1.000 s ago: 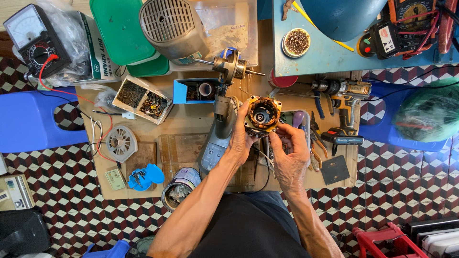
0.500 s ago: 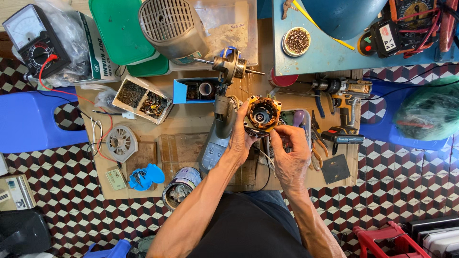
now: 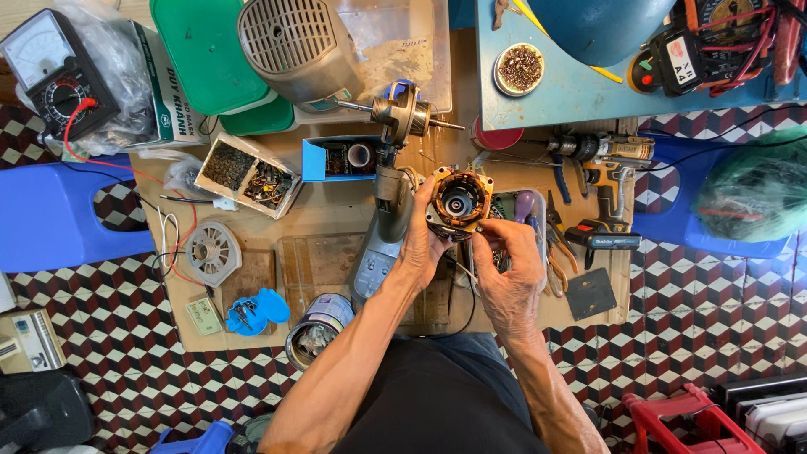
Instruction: The person disassembles a small electric motor, removes the rotor, and cleans it with a cloth. They use a cordless drill to remove screws from the motor housing, then wipe the rotor shaft and commutator area.
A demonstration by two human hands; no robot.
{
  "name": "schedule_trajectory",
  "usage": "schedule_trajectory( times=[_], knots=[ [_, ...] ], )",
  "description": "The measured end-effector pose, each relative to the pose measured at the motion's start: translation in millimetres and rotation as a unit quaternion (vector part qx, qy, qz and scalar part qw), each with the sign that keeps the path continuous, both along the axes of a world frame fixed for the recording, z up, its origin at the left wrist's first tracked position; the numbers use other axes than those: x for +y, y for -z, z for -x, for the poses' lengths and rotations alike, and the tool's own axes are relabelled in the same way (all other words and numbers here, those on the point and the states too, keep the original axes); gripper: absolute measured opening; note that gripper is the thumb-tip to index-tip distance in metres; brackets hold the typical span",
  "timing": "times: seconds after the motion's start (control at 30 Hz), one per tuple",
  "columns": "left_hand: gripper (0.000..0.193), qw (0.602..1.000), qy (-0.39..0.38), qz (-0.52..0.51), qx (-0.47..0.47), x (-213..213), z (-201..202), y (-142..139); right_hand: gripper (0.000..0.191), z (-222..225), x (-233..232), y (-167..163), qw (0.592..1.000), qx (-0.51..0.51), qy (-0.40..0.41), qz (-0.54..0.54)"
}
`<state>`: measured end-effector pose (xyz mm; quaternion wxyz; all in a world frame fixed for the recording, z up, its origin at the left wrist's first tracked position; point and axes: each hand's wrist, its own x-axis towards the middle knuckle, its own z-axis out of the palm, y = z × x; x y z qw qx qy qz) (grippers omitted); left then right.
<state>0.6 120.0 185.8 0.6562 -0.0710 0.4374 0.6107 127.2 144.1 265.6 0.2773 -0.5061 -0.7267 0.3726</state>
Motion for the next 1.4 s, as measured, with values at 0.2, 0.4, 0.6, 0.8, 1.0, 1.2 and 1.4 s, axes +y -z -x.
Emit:
schedule_trajectory(
  times=[0.2,0.4,0.6,0.8,1.0,1.2,1.4],
  knots=[
    [0.074,1.0,0.0,0.005,0.001,0.9,-1.0,0.1,0.015,-4.1,2.7,2.3,1.0,-0.022,-0.007,-0.018],
    [0.073,1.0,0.0,0.003,-0.001,0.3,-1.6,-0.4,0.013,-5.5,5.3,3.2,1.0,-0.003,-0.009,-0.004],
    [0.074,1.0,0.006,0.002,-0.007,1.0,-2.2,1.8,0.022,-5.1,5.4,1.0,0.999,0.041,-0.004,0.019],
    [0.072,1.0,0.002,0.0,-0.005,2.4,-3.1,2.5,0.019,-7.0,6.7,0.4,1.0,-0.002,-0.019,-0.013],
    [0.071,1.0,0.005,-0.003,-0.015,3.6,-3.0,-1.0,0.013,-8.2,6.8,2.1,1.0,0.005,-0.008,-0.007],
    [0.072,1.0,0.01,0.002,-0.007,2.6,-2.7,-2.2,0.013,-7.6,6.7,4.1,0.999,0.001,-0.011,-0.032],
    [0.074,1.0,0.003,-0.003,0.0,2.2,-2.5,-2.7,0.013,-8.4,7.6,2.8,0.999,-0.003,-0.019,-0.029]
  ],
)
